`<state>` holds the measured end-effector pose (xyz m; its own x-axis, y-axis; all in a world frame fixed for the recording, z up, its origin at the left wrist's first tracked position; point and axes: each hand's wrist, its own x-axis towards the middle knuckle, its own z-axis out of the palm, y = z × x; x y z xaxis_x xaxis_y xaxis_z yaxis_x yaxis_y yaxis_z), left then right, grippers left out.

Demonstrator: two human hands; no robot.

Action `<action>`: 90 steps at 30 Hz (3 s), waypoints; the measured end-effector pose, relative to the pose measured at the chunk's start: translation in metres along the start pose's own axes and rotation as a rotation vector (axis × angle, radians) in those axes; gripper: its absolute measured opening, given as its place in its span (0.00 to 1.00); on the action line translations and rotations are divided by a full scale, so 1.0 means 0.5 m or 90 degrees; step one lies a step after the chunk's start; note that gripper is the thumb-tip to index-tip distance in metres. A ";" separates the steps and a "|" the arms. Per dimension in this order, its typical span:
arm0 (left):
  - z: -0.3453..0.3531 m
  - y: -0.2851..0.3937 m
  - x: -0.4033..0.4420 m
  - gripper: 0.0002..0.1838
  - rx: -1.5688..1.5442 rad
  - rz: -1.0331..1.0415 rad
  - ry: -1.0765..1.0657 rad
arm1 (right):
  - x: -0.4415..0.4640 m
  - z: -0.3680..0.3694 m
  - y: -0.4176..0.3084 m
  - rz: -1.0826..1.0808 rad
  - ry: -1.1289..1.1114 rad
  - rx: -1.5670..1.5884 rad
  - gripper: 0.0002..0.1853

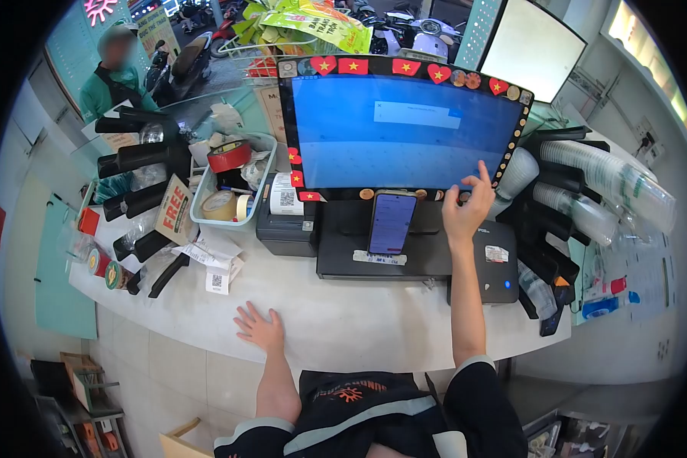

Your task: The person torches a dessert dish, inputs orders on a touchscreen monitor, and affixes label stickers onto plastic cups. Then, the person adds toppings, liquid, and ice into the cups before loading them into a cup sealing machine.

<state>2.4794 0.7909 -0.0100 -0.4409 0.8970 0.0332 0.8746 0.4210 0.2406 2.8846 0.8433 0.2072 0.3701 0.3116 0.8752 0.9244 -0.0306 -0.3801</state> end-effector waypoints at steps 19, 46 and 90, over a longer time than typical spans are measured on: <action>-0.005 0.001 0.001 0.37 0.035 0.003 -0.008 | -0.013 0.034 -0.070 -0.164 -0.129 0.016 0.09; 0.003 0.003 0.003 0.37 0.049 0.000 0.000 | -0.005 -0.005 0.019 -0.010 -0.024 0.030 0.08; -0.002 0.004 0.003 0.37 0.013 0.001 0.004 | 0.102 0.014 -0.061 -0.190 -0.073 0.098 0.08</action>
<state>2.4802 0.7927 -0.0083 -0.4408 0.8967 0.0399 0.8793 0.4224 0.2200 2.8744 0.8666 0.2614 0.0654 0.3896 0.9187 0.9625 0.2182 -0.1610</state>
